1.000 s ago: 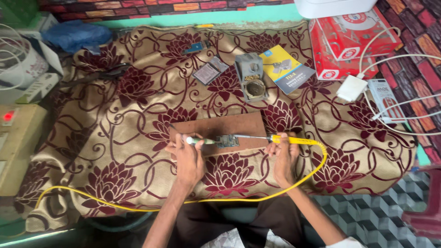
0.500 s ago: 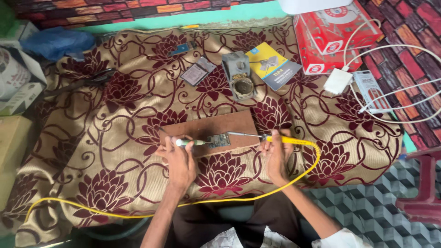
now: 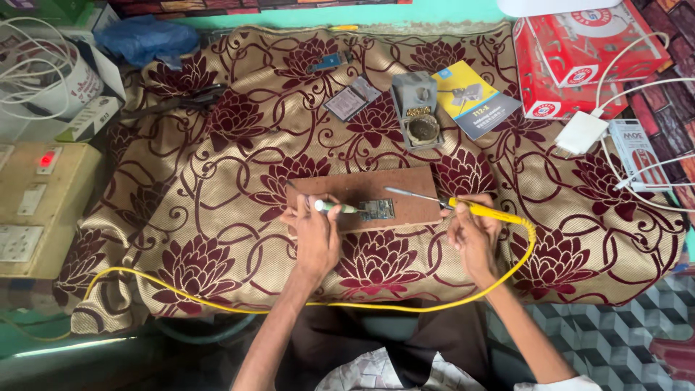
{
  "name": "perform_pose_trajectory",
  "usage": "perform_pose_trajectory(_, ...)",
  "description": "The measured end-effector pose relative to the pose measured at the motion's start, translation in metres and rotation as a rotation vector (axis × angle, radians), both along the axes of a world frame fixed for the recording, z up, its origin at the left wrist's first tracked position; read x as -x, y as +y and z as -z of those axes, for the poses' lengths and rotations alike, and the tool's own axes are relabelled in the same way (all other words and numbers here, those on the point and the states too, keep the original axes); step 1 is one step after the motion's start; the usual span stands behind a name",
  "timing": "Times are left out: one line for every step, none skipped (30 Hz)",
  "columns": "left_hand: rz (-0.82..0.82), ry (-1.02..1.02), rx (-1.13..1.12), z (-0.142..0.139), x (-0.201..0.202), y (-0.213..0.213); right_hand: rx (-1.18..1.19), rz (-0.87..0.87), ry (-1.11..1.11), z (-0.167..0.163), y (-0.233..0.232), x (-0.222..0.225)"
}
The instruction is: The person uses a soldering iron and solder wire to solder components on a small circuit board placed on a wooden board. The person holds the board steady with one hand while applying heat and solder with the other.
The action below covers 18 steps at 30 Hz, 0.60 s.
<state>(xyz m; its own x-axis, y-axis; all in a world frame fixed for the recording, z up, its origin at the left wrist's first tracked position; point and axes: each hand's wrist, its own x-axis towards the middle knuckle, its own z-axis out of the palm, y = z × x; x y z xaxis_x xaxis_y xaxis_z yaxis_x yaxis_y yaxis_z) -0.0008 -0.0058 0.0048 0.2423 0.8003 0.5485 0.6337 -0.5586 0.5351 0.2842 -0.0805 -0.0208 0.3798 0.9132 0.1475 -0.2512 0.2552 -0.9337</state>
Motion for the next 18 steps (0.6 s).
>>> perform_pose_trajectory(-0.005, 0.006, 0.003, 0.000, 0.000, -0.001, -0.029, -0.012, 0.009, 0.003, -0.001, -0.003)
perform_pose_trajectory(-0.010, 0.010, 0.001, -0.001, 0.000, 0.000, -0.064, -0.025, 0.016, 0.007, 0.000, -0.006)
perform_pose_trajectory(-0.018, 0.014, 0.000, -0.001, -0.001, 0.000, -0.097, -0.040, 0.024, 0.010, 0.001, -0.009)
perform_pose_trajectory(-0.026, 0.034, 0.008, 0.000, -0.001, -0.001, -0.083, -0.050, 0.023, 0.014, 0.000, -0.011)
perform_pose_trajectory(-0.034, 0.052, 0.004, 0.000, -0.001, 0.000, -0.080, -0.060, 0.020, 0.017, 0.002, -0.011)
perform_pose_trajectory(-0.043, 0.071, 0.002, 0.000, -0.001, 0.000, -0.076, -0.070, 0.018, 0.020, 0.002, -0.011)
perform_pose_trajectory(-0.040, 0.064, 0.034, 0.000, -0.001, 0.000, -0.067, -0.078, 0.017, 0.022, 0.001, -0.010)
perform_pose_trajectory(-0.038, 0.055, 0.059, -0.001, -0.002, 0.001, -0.065, -0.086, 0.015, 0.023, 0.002, -0.010)
perform_pose_trajectory(-0.037, 0.046, 0.085, -0.001, -0.003, 0.002, -0.062, -0.095, 0.012, 0.023, 0.003, -0.009)
perform_pose_trajectory(-0.033, 0.043, 0.061, -0.001, -0.002, 0.001, -0.052, -0.099, 0.021, 0.023, 0.002, -0.008)
perform_pose_trajectory(-0.029, 0.039, 0.033, -0.002, -0.002, 0.001, -0.046, -0.101, 0.030, 0.021, 0.001, -0.007)
perform_pose_trajectory(-0.023, 0.034, 0.001, -0.003, -0.003, 0.001, -0.043, -0.102, 0.039, 0.020, 0.001, -0.007)
perform_pose_trajectory(-0.021, 0.028, -0.003, -0.003, -0.002, 0.001, -0.051, -0.095, 0.048, 0.018, 0.001, -0.007)
perform_pose_trajectory(-0.018, 0.022, -0.010, -0.004, -0.002, 0.002, -0.063, -0.088, 0.059, 0.017, 0.002, -0.007)
perform_pose_trajectory(-0.014, 0.019, -0.012, -0.004, -0.002, 0.002, -0.069, -0.079, 0.071, 0.016, 0.002, -0.007)
perform_pose_trajectory(-0.020, 0.028, 0.000, -0.004, -0.003, 0.001, -0.084, -0.088, 0.085, 0.015, 0.001, -0.008)
perform_pose_trajectory(-0.027, 0.038, 0.005, -0.004, -0.003, 0.002, -0.105, -0.098, 0.098, 0.015, 0.002, -0.009)
perform_pose_trajectory(-0.034, 0.050, 0.014, -0.004, -0.002, 0.002, -0.121, -0.108, 0.114, 0.015, 0.003, -0.009)
